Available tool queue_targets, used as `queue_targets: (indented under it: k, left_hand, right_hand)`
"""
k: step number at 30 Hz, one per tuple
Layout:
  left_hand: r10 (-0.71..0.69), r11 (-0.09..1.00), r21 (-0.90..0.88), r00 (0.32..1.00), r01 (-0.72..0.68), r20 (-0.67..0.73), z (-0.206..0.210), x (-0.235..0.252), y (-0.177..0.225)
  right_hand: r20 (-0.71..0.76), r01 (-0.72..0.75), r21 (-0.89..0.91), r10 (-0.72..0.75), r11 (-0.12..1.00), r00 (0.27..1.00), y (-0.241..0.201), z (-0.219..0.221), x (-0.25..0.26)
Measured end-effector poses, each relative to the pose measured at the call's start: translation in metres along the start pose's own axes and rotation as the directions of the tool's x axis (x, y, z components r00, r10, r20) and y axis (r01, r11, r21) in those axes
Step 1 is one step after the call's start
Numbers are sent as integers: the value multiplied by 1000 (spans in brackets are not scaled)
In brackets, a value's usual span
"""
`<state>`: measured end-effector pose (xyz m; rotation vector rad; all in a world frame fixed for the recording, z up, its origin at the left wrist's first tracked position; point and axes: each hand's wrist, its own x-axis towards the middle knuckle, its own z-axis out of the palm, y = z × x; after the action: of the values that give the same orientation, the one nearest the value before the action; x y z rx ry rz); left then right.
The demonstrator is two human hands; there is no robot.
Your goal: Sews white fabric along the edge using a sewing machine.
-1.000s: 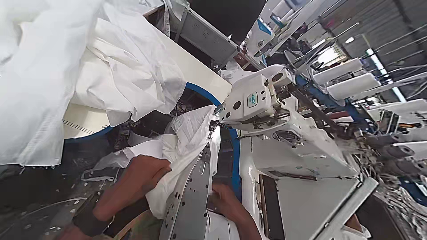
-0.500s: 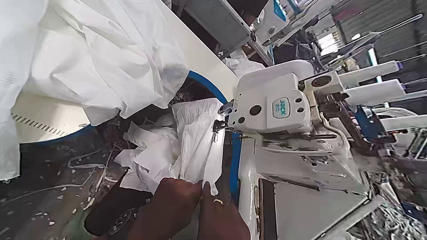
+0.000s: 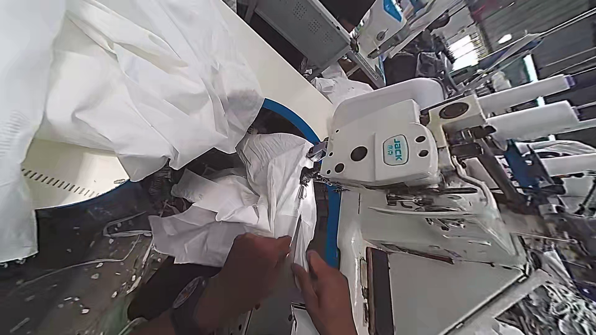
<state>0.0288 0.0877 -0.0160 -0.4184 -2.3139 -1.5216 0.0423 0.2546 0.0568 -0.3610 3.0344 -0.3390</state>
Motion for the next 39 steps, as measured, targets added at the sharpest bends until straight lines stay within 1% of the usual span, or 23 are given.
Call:
queue_targets:
  k: [2, 3, 6, 8, 11, 13, 15, 17, 19, 20, 21, 22, 23, 24, 25, 27, 28, 30, 31, 33, 34, 36, 39]
  left_hand:
    - [41, 999, -27, 999, -41, -15, 8, -14, -1]
    - [67, 997, -37, 998, -68, -15, 11, -17, -4]
    - [108, 987, -122, 994, -107, -2, 17, -10, -13]
    - [109, 975, -193, 994, -113, -33, 21, 1, -22]
    - [40, 985, -163, 994, -56, -99, 24, 5, -22]
    - [-73, 997, 6, 980, 75, -187, 16, 4, -22]
    - [-180, 939, 241, 949, 244, -258, -3, -2, -46]
    - [-258, 873, 359, 937, 331, -236, -31, -17, -87]
    - [-336, 891, 306, 940, 336, -52, -72, -29, -95]
    - [-347, 927, 202, 927, 316, 143, -96, -30, -87]
    - [-308, 947, 47, 864, 317, 397, -116, -33, -75]
    - [-200, 928, -123, 751, 350, 630, -127, -32, -68]
    - [-81, 899, -215, 627, 381, 774, -131, -24, -63]
    - [-25, 902, -221, 556, 371, 831, -129, -14, -60]
    - [-44, 918, -181, 546, 352, 837, -123, -4, -54]
    - [-188, 935, -72, 658, 347, 729, -100, 13, -30]
    - [-243, 941, -42, 756, 336, 608, -81, 13, -16]
    - [-158, 987, 39, 966, 153, 203, -37, -6, 5]
    - [-30, 995, 101, 998, 25, 46, -21, -17, 10]
    - [208, 966, 164, 977, -198, -46, 0, -32, 16]
    - [250, 958, 157, 967, -240, -50, 7, -39, 16]
    - [190, 980, 75, 979, -184, -74, 15, -52, 14]
    - [106, 990, -78, 984, -117, -143, 22, -42, 3]
  right_hand:
    - [14, 37, 173, -40, 984, 999, 17, -1, -13]
    - [-25, 110, 129, -108, 986, 994, 7, -5, -12]
    - [-123, 308, -243, -344, 920, 931, -24, -7, 9]
    - [-134, 346, -298, -398, 890, 908, -26, -3, 28]
    - [-147, 288, -226, -325, 930, 934, -19, 1, 34]
    - [-188, 180, -245, -229, 953, 955, -13, 3, 24]
    - [-158, 20, -240, -59, 971, 986, -7, 8, 6]
    - [-34, -164, -202, 160, 966, 986, 2, 18, -11]
    - [194, -340, -164, 369, 926, 909, 17, 24, -12]
    - [292, -402, -125, 421, 907, 859, 24, 24, -7]
    - [350, -437, -70, 432, 897, 831, 31, 24, -7]
    - [364, -458, 7, 425, 889, 829, 37, 23, -8]
    - [329, -455, 130, 394, 881, 858, 43, 24, -8]
    - [234, -406, 305, 345, 861, 909, 50, 27, -12]
    - [114, -321, 489, 305, 811, 945, 56, 30, -16]
    - [-47, -149, 677, 245, 721, 968, 56, 22, -24]
    - [-97, -104, 598, 200, 795, 975, 50, 9, -32]
    - [-138, -32, 167, 55, 985, 989, 23, -21, -51]
    - [-112, 22, -6, -22, 1000, 993, 4, -29, -57]
    - [-68, 140, -214, -158, 967, 985, -32, -30, -56]
    - [-80, 193, -280, -223, 940, 971, -43, -21, -52]
    - [-86, 226, -320, -266, 920, 960, -48, -9, -47]
    - [-38, 133, -291, -151, 947, 988, -46, -11, -35]
